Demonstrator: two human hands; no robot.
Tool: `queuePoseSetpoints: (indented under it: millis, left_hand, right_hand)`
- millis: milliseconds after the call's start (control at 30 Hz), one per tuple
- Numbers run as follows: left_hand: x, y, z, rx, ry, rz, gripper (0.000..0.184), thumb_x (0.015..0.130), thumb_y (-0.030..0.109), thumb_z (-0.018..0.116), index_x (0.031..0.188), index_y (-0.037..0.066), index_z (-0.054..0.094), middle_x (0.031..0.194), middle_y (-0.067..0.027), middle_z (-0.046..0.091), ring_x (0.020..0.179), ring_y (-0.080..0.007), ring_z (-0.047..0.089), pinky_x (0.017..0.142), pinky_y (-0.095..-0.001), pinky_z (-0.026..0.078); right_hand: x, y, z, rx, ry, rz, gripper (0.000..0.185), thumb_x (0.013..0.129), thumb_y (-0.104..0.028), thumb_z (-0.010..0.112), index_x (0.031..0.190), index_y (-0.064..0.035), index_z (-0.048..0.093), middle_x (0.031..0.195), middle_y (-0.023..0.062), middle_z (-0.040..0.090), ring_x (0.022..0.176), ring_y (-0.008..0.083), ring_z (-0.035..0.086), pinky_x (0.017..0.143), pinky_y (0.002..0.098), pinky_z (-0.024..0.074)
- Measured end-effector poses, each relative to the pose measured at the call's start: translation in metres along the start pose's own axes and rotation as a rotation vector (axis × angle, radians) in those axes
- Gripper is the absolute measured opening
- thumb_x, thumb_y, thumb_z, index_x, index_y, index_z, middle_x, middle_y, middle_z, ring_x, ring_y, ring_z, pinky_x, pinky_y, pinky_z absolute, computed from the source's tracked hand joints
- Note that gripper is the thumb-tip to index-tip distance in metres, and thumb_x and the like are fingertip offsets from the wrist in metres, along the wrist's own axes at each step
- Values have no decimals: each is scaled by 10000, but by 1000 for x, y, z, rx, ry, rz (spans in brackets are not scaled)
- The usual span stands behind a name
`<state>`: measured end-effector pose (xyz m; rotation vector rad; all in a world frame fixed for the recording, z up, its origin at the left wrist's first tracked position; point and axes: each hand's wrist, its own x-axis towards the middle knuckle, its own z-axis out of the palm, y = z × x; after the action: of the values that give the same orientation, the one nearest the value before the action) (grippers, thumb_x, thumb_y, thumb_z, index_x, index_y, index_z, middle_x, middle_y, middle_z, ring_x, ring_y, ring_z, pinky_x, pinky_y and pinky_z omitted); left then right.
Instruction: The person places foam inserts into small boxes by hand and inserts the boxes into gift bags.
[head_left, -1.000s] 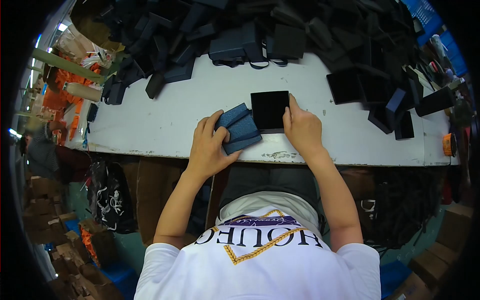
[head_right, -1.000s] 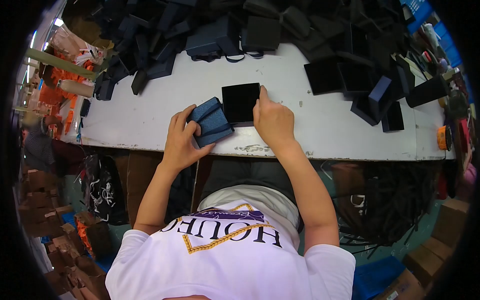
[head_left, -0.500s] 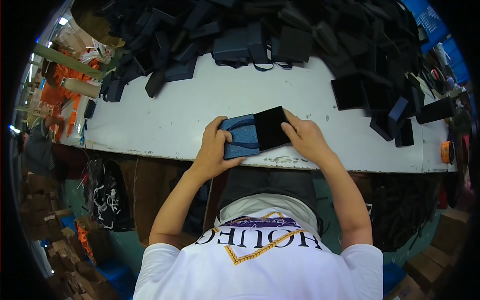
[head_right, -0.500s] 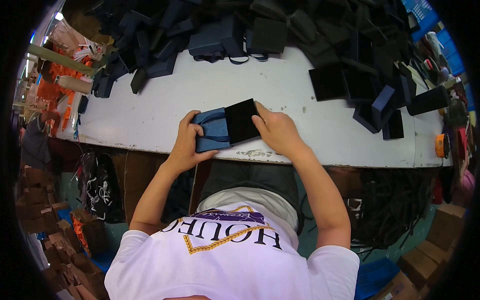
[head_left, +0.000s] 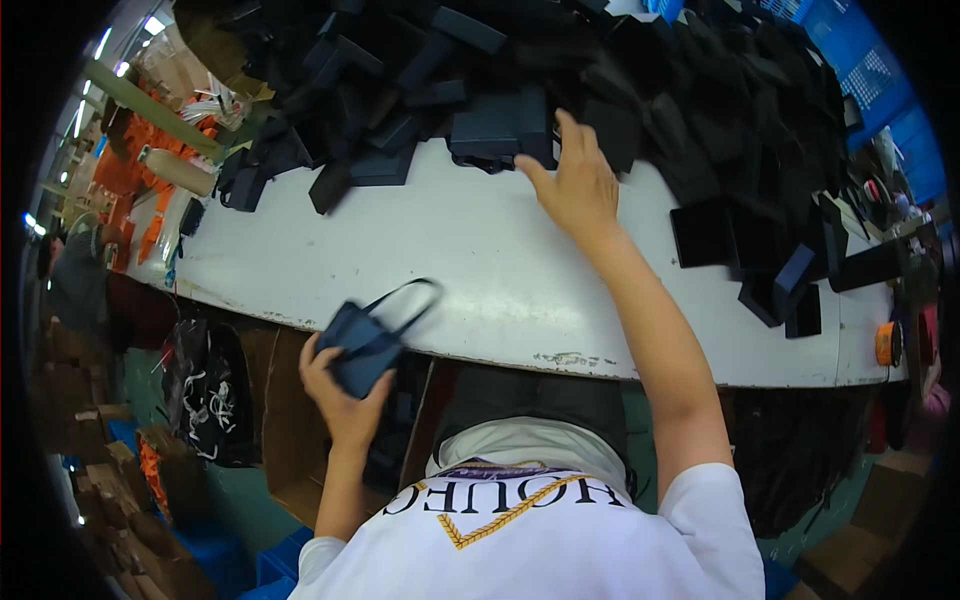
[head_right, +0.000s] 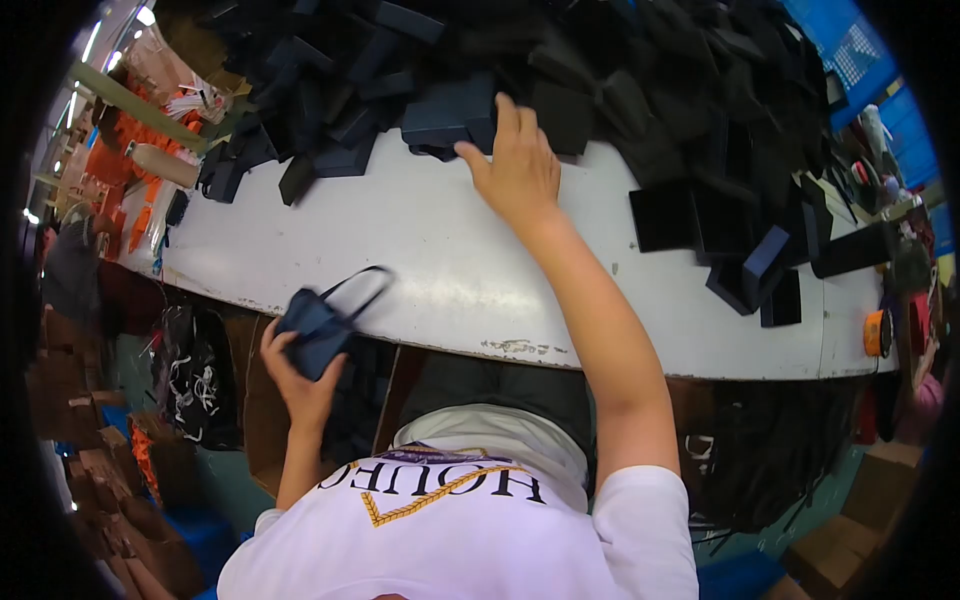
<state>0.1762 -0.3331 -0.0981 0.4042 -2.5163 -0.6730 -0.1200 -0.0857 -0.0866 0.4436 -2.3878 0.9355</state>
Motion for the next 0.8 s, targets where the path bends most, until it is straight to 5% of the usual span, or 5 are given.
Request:
queuePoseSetpoints:
  millis: [167, 367, 567, 600, 800]
  left_hand:
    - [-26, -19, -25, 235, 169, -274, 714, 798, 88, 793, 1420, 70, 443, 1628, -204, 235, 1485, -397, 281, 1203, -486, 242]
    - [-2, 11, 20, -122, 73, 28, 489, 846, 13, 703, 1303, 15, 528, 1575, -241, 353, 1442, -393, 371, 1164, -451, 319]
    - [59, 84, 81, -544, -359, 147, 235, 901, 83, 691, 1115, -5, 652, 1181, -162, 685, 1087, -309, 652, 958, -375, 482]
    - [63, 95, 92, -595, -433, 141, 212, 988, 153, 614, 1101, -12, 683, 1043, -118, 719, 971, -203, 657, 900, -308, 494]
    - [66, 132, 106, -997, -862, -185, 390, 1059, 299, 539, 1275, -16, 616, 1167, -85, 687, 1074, -179, 639, 934, -310, 485]
  right_hand:
    - [44, 0, 32, -120, -157, 269, 618, 819, -397, 755, 1275, -12, 595, 1139, 178, 670, 1026, 417, 670, 881, 464, 539]
    - [-22, 19, -47, 383, -30, 508, 482, 850, -247, 704, 1236, 38, 653, 1089, 171, 728, 993, 304, 701, 861, 399, 542]
    - [-146, 8, -105, 1214, -79, 909, 463, 897, -28, 629, 1339, 78, 545, 1190, 109, 647, 1101, 173, 603, 974, 295, 465]
    - [-158, 3, -110, 1232, -63, 874, 486, 889, -1, 624, 1356, 78, 517, 1216, 114, 627, 1127, 175, 587, 990, 296, 454]
    - [-190, -3, -137, 1280, -39, 695, 576, 842, 129, 599, 1392, 49, 448, 1301, 132, 575, 1198, 197, 561, 1045, 329, 438]
